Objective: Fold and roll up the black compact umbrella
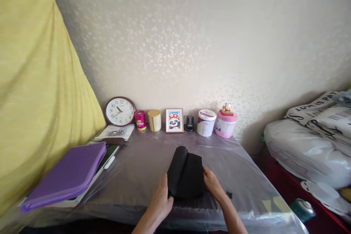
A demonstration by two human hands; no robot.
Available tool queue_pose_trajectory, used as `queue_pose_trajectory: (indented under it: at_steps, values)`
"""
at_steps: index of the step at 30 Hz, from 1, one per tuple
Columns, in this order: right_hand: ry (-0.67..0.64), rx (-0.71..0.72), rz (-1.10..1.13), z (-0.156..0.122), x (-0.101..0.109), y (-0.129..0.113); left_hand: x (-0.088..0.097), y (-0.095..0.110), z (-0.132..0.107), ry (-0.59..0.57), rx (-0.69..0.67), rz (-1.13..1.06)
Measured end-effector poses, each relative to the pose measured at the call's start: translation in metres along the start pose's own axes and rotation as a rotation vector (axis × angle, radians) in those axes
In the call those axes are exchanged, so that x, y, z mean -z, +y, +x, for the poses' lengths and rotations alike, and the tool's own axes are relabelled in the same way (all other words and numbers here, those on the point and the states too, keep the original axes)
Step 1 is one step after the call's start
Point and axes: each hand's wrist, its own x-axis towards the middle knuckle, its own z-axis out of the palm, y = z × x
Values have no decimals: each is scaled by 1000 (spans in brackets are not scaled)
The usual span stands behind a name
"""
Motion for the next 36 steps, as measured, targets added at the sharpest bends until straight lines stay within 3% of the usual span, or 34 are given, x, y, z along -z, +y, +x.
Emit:
queue_pose_trajectory:
  at_steps: [3,8,16,21,24,27,31,36]
  values:
    - [144,-20,-117,-3,6,-2,2,4,-4,-12,13,53]
    - [52,-53,-180,-11,5,-15,10,14,-12,-16,-6,240]
    - [32,-69,-366,2,3,-25,11,14,-13,-10,-27,276]
    - [-79,-70,-150,14,2,-49,13,17,-13,-18,-19,308]
    - [-173,-133,38,22,-10,-64,13,19,-14,-22,-19,306]
    - [-131,-134,146,32,-30,-70,13,19,-13,-24,-6,300]
    - [-35,-79,88,46,-62,-68,12,19,-13,-31,14,317]
    - [-10,-57,-84,49,-90,-67,12,21,-11,-46,9,335]
